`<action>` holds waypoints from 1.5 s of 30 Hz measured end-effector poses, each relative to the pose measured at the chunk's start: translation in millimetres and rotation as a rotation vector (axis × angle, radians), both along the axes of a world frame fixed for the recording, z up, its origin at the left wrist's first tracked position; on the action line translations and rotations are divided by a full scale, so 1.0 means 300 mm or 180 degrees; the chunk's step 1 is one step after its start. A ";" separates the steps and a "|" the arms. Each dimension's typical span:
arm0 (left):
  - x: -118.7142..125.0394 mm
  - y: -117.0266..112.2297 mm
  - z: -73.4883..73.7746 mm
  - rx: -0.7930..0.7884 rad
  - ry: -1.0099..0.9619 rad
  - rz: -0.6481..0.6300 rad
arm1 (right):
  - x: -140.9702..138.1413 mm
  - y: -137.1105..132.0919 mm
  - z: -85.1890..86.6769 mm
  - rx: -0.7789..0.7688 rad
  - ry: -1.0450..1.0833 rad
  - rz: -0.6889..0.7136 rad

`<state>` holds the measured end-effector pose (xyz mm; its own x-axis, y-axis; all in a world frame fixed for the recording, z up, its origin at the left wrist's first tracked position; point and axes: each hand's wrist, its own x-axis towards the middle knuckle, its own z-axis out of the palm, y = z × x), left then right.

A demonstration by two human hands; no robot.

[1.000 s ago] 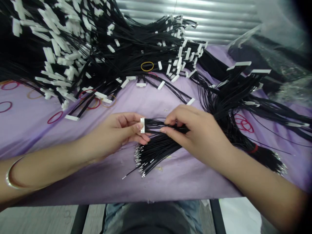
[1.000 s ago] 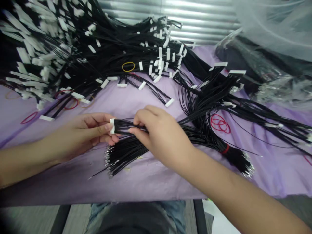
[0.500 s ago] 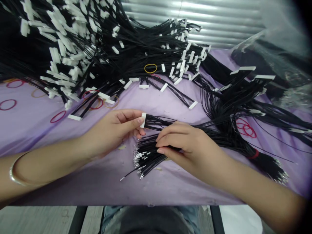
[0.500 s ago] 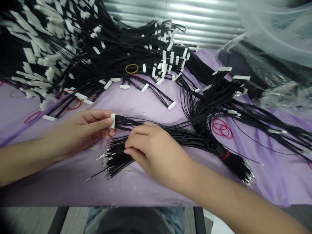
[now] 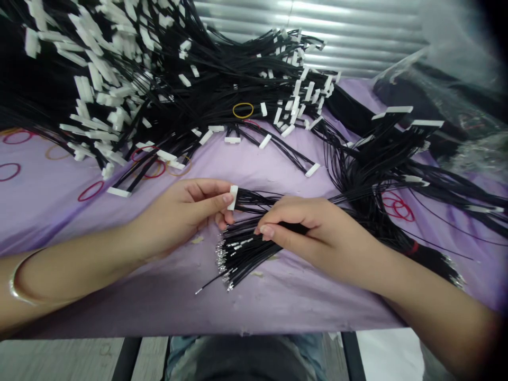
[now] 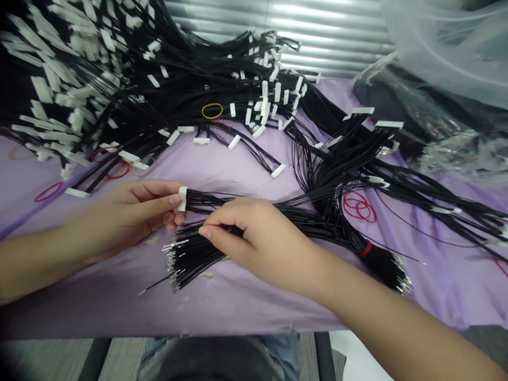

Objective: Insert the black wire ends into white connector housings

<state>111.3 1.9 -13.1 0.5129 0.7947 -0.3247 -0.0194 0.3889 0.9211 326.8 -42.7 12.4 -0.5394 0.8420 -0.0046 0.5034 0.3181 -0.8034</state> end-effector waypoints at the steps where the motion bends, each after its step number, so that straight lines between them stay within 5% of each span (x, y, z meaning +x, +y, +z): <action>1: -0.001 0.000 -0.001 -0.0001 -0.0004 0.0001 | 0.000 -0.001 0.001 -0.0005 -0.0053 -0.0022; 15: 0.009 -0.048 0.034 -0.0127 -0.0127 0.0041 | 0.004 -0.030 0.021 0.1117 -0.0476 0.0215; 24: 0.007 -0.066 0.033 -0.0178 -0.0108 -0.0056 | 0.012 -0.025 0.028 0.0888 -0.0241 0.0138; 34: 0.018 -0.060 0.023 -0.0337 -0.0216 -0.0050 | 0.011 -0.014 0.039 -0.0006 0.0046 -0.0016; 45: 0.016 -0.042 0.012 -0.0504 -0.0207 -0.0065 | 0.012 -0.004 0.024 0.0089 0.0184 0.0137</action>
<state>116.2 -10.7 -9.4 0.5525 0.7253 -0.4106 -0.0675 0.5300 0.8453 330.3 -43.9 19.7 -0.5738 0.8174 0.0507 0.4418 0.3611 -0.8212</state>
